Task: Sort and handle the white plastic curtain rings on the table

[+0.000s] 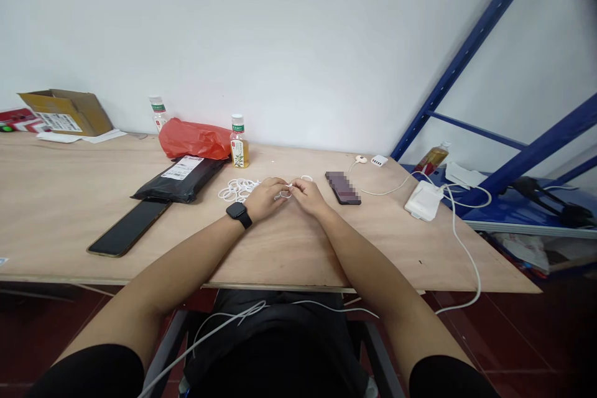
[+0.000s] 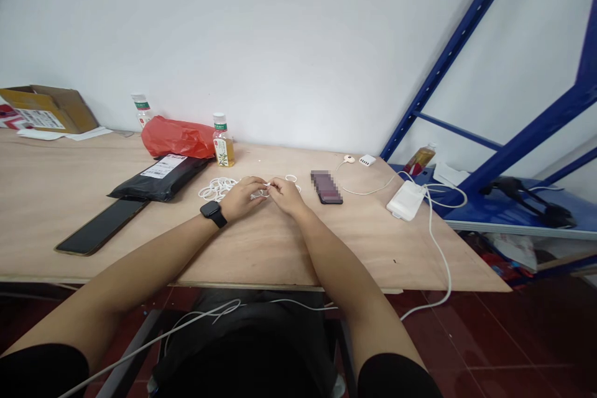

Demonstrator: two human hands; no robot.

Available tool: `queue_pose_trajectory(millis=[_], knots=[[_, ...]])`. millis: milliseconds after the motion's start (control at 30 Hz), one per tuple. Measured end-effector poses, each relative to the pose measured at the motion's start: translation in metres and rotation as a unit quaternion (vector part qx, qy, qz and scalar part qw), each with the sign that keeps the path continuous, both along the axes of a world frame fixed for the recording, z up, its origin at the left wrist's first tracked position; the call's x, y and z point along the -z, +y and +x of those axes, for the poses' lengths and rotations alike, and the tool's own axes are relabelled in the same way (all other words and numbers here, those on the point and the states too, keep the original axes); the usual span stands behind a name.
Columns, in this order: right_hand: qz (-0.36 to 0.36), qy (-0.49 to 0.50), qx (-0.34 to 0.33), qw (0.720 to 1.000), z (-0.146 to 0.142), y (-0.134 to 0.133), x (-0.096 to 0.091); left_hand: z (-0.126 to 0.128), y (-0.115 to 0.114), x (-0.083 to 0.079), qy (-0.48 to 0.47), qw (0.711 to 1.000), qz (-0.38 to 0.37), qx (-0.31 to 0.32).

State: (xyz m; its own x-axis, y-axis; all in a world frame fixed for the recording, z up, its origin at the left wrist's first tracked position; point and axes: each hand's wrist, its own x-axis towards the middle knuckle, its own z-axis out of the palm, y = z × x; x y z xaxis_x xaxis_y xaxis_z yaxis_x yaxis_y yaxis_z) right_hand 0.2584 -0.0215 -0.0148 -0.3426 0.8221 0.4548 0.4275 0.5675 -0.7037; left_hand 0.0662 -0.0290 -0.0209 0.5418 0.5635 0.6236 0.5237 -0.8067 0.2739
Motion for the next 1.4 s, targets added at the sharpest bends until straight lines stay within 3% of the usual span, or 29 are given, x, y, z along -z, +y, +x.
queue_pose_trajectory(millis=[600, 767, 1033, 1133, 1300, 1400], knots=[[0.024, -0.035, 0.053, 0.998, 0.004, 0.005, 0.000, 0.002, -0.007, -0.006, -0.004, 0.999, 0.022, 0.040], [0.016, -0.038, 0.090, 0.995, 0.007, 0.006, -0.001, 0.001, -0.009, -0.010, -0.009, 0.999, -0.005, -0.042], [0.013, -0.087, 0.191, 0.978, 0.012, 0.010, 0.000, -0.002, -0.006, -0.001, 0.133, 0.972, -0.076, -0.175], [0.000, -0.119, 0.212, 0.970, 0.016, 0.014, 0.004, -0.003, -0.006, 0.002, 0.154, 0.967, -0.091, -0.181], [0.036, -0.120, 0.254, 0.959, 0.021, 0.018, 0.007, -0.003, -0.004, 0.003, 0.133, 0.973, -0.081, -0.173], [0.053, -0.073, 0.224, 0.970, 0.017, 0.016, 0.005, -0.003, -0.003, 0.000, 0.111, 0.980, -0.072, -0.147]])
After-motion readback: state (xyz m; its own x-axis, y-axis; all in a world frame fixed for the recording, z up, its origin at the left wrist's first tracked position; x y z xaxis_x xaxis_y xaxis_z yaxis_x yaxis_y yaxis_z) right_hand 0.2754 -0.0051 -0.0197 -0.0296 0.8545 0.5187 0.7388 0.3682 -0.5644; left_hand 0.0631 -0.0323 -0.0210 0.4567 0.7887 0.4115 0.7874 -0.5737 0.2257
